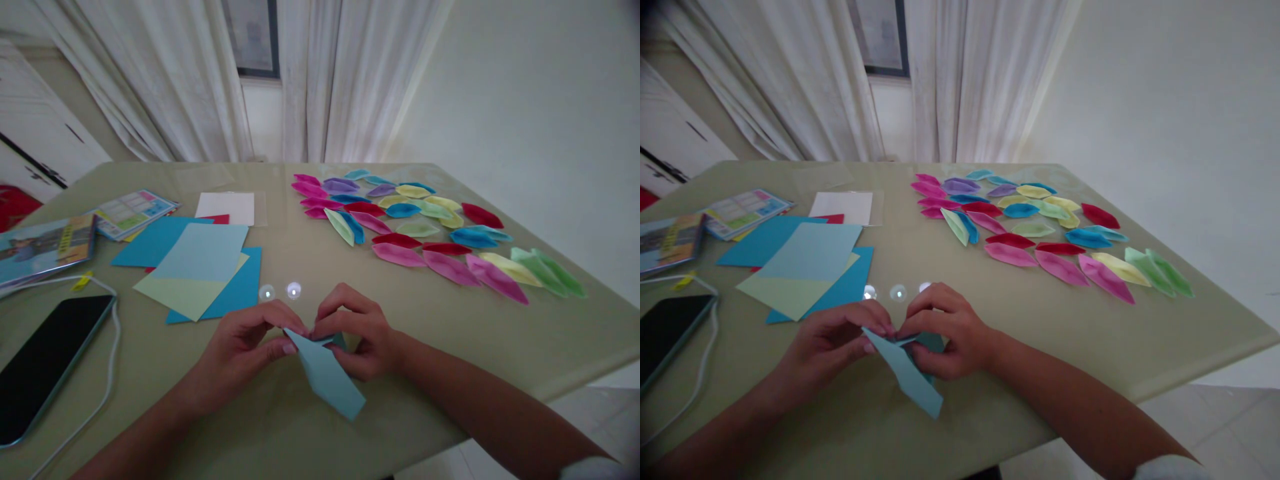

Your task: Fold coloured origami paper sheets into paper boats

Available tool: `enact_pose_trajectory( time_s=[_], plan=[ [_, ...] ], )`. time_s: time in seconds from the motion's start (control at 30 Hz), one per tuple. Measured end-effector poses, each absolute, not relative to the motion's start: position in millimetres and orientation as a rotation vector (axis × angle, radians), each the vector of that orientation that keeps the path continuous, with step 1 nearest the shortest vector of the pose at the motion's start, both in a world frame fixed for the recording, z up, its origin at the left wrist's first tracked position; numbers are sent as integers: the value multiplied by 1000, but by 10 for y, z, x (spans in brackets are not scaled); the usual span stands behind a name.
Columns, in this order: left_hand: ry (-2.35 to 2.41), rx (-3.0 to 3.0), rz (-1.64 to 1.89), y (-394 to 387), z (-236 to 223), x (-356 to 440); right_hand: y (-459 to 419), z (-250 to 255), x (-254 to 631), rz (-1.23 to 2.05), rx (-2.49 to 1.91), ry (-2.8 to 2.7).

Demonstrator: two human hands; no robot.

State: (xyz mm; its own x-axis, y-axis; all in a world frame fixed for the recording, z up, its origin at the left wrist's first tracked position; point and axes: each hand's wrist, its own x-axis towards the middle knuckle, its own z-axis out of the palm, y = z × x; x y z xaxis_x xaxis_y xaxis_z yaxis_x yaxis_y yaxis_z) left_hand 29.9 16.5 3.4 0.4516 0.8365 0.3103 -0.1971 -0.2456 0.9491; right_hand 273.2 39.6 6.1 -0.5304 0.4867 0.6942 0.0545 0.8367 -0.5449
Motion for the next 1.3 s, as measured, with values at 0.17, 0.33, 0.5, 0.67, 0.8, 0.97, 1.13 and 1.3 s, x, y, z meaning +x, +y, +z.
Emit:
enact_pose_trajectory(
  time_s=[0.17, 0.33, 0.5, 0.67, 0.8, 0.97, 1.13, 1.3],
  plan=[
    [624, 1488, 1077, 160, 27, 287, 386, 78, 2735, 611, -406, -2060],
    [591, 1534, 1091, 172, 28, 291, 392, 76, 2735, 587, -398, -2033],
    [538, 1586, 1099, 185, 31, 290, 401, 81, 2732, 593, -396, -2020],
    [530, 1571, 1091, 184, 37, 295, 397, 89, 2724, 596, -406, -2013],
    [504, 1555, 1091, 177, 39, 302, 395, 88, 2721, 596, -431, -1986],
    [468, 1595, 1080, 184, 33, 292, 409, 89, 2712, 607, -446, -1983],
    [470, 1616, 1067, 190, 52, 290, 419, 81, 2698, 597, -428, -2001],
    [504, 1637, 1072, 185, 60, 292, 415, 64, 2710, 603, -436, -2002]
  ],
)
